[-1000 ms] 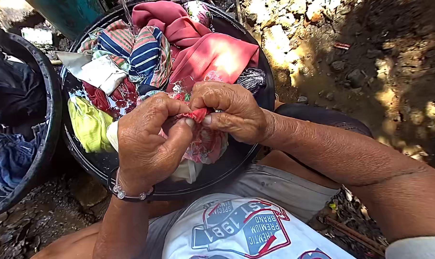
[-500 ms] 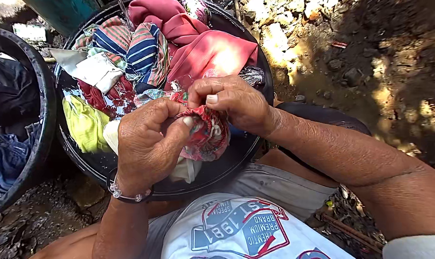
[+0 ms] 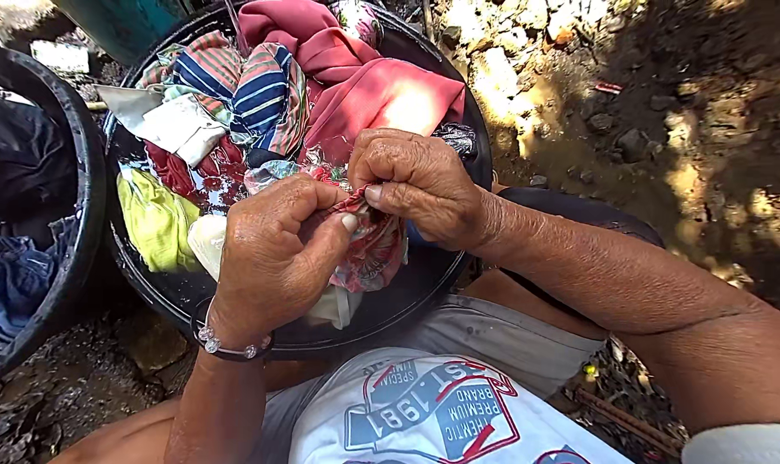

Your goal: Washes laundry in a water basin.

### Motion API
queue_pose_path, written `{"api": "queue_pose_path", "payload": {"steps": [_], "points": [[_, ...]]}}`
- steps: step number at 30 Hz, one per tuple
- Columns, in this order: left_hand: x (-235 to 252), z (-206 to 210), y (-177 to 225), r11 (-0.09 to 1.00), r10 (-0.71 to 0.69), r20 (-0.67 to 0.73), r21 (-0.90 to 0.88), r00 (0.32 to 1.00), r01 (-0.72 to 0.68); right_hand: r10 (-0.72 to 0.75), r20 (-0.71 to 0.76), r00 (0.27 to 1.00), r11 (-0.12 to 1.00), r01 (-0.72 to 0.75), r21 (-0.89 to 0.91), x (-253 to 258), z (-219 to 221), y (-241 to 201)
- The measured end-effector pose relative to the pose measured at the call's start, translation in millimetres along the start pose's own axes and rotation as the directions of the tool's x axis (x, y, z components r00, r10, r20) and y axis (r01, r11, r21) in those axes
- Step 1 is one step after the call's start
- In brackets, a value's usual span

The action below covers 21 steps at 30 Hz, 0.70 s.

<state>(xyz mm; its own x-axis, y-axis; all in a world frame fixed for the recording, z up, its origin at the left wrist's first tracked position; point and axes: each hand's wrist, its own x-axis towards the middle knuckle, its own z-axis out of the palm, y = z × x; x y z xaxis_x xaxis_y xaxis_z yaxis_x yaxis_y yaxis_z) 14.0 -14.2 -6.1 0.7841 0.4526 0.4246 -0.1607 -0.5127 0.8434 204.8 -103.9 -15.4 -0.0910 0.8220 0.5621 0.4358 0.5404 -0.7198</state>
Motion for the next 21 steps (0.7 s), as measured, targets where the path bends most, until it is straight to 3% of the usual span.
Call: {"api": "queue_pose_path", "payload": {"steps": [5, 8, 10, 14, 21], "points": [[0.6, -1.9, 0.7, 1.000, -0.017, -0.015, 0.009, 1.000, 0.017, 0.238, 0.023, 0.971, 0.877, -0.225, 0.425, 1.4, 1.1, 1.8], [0.8, 1.3, 0.3, 0.998, -0.046, -0.050, 0.028, 0.998, 0.047, 0.298, 0.078, 0.951, 0.803, -0.294, 0.519, 0.6, 3.4, 0.8], [1.0, 3.7, 0.2, 0.996, -0.067, -0.074, 0.048, 0.995, 0.070, 0.282, 0.094, 0.955, 0.827, -0.291, 0.480, 0.3, 3.5, 0.5], [1.8, 5.6, -1.4, 0.995, -0.066, -0.079, 0.063, 0.995, 0.071, 0.207, 0.075, 0.975, 0.948, -0.219, 0.232, 0.7, 3.1, -2.2], [1.9, 6.5, 0.2, 0.992, -0.035, -0.080, 0.120, 0.996, 0.044, 0.081, 0.035, 0.996, 0.995, -0.083, 0.063, -2.3, 2.6, -0.8]]}}
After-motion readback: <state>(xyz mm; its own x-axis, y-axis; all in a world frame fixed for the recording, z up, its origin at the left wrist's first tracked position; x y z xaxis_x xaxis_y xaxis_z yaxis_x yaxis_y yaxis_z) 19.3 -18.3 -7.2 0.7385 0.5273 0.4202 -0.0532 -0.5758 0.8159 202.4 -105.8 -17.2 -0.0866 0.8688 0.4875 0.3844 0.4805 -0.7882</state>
